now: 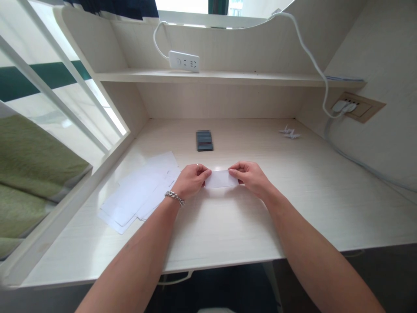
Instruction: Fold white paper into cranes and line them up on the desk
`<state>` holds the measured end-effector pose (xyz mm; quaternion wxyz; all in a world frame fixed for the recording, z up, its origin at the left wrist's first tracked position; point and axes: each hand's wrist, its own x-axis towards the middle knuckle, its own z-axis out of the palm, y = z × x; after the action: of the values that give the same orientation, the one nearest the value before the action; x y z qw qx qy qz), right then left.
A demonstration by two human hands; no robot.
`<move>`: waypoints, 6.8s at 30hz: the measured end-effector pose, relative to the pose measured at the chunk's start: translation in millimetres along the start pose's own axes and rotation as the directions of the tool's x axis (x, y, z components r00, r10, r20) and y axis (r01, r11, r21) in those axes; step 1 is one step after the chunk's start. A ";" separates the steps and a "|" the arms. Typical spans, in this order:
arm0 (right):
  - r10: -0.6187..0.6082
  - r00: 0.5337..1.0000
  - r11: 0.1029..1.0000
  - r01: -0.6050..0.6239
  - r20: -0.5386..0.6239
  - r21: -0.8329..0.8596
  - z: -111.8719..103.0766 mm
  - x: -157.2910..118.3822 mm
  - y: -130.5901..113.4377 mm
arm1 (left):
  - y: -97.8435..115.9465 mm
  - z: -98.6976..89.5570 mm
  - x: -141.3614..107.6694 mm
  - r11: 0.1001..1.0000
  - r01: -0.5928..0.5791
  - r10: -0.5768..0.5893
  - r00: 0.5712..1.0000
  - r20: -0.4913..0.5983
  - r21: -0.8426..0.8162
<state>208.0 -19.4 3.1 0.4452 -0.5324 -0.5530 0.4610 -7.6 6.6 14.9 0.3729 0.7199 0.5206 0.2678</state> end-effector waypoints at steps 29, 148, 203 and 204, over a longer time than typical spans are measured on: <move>-0.017 0.966 0.965 0.084 0.258 -0.249 -22.4 18.2 -12.0 | -4.3 -19.7 2.2 0.997 -0.078 0.079 0.995 -0.067 0.016; -0.003 0.958 0.970 -0.066 0.285 0.232 14.4 -4.6 -18.7 | 5.2 -0.1 -16.5 0.920 -0.169 0.179 0.984 -0.004 -0.355; 0.046 0.961 0.981 -0.095 0.272 0.169 20.2 -6.8 -20.8 | 7.5 6.9 -17.9 0.961 -0.149 0.130 0.987 -0.098 -0.233; 0.044 0.961 0.981 -0.093 0.272 0.170 20.2 -6.8 -20.5 | 7.7 6.7 -18.2 0.962 -0.149 0.129 0.987 -0.100 -0.228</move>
<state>184.8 -27.1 19.7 0.3971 -0.4416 -0.5448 0.5921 -3.9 -13.7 17.4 0.4132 0.6937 0.4488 0.3830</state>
